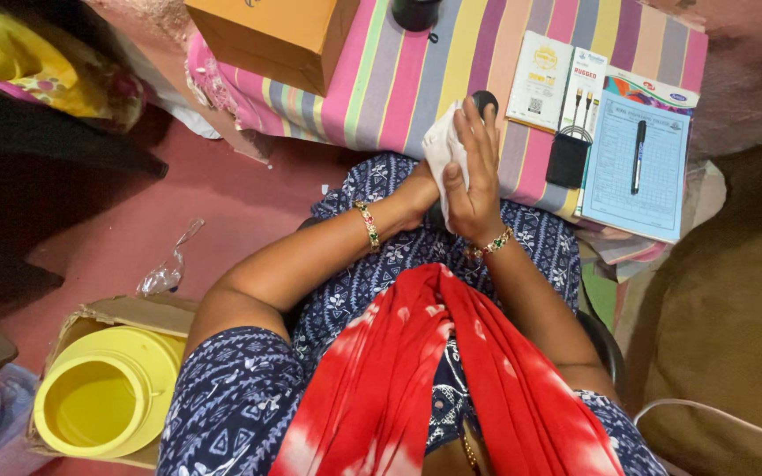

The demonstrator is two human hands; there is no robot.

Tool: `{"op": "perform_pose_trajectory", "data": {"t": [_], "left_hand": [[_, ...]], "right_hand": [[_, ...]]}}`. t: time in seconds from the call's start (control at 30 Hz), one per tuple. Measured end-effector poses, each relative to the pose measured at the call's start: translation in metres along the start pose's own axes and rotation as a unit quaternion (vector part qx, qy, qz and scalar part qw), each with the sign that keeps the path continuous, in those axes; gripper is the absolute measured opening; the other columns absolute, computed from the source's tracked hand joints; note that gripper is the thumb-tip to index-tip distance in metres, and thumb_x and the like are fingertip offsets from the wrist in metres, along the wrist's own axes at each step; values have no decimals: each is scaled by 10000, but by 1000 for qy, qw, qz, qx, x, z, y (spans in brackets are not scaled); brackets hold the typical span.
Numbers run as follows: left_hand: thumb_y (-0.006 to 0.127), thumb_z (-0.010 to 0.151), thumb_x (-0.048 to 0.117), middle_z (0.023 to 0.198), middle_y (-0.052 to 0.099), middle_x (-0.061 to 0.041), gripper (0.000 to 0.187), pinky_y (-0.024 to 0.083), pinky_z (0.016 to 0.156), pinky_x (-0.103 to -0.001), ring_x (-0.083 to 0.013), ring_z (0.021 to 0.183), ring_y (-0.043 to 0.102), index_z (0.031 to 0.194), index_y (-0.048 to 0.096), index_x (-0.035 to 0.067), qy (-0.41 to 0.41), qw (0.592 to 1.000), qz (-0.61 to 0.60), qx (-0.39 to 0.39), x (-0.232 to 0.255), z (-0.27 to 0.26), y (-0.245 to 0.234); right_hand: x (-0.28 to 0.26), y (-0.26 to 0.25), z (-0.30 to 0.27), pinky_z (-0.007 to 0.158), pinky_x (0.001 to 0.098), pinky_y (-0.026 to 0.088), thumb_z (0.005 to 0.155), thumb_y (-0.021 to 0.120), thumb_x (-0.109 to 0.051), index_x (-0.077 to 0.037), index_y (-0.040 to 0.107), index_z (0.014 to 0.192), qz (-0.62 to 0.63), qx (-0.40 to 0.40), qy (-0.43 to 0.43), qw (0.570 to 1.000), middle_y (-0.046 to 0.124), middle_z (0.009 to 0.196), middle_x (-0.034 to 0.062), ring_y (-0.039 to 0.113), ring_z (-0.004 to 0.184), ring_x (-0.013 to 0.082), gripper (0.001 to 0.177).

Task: The person sits cross-legged and wipes various items on their lap with a white cloth, including a brown box, a black case, a black mug, a yellow packet, a blue notepad, and a pen. They repeatedly pick up, wipe, and place down each item.

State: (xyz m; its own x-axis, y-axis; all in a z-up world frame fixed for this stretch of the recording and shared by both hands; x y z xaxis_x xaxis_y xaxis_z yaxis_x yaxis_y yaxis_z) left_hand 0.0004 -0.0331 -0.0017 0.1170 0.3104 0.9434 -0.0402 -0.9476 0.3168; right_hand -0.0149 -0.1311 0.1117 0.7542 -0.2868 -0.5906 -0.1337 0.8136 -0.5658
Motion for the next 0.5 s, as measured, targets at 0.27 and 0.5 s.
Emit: {"op": "perform_pose_trajectory", "data": {"t": [0.27,0.5], "left_hand": [[461,1061,541,1266,699,-129,643,582,910,-325,-195,1075,706,1430,565,24,-58,970,-210,-110,19,-9,14],[447,922,661,1054,719,-164,765,648,672,-406,-248,820,761,1307,584,14,-189,898,-298,-263,43,-12,2]], "right_hand": [[42,-39,28,1294,437,284,1136,483,-379,20,507,1509,106,71,66,990,464,1598,193,399,1525,323,546],[106,-57,7,1137,349,471,1052,562,-94,30,654,1273,161,45,112,979,664,1378,165,623,1299,239,269]]}}
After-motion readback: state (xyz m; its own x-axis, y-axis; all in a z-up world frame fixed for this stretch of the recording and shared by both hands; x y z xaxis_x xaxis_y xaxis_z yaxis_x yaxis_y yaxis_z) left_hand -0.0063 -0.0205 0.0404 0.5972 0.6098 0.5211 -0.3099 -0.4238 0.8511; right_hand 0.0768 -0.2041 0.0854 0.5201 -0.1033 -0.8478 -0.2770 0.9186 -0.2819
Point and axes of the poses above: each hand's wrist, its own z-axis towards the middle knuckle, its own y-axis out of the palm, x = y × z, the point moved 3 cm from there along z, towards the middle knuckle
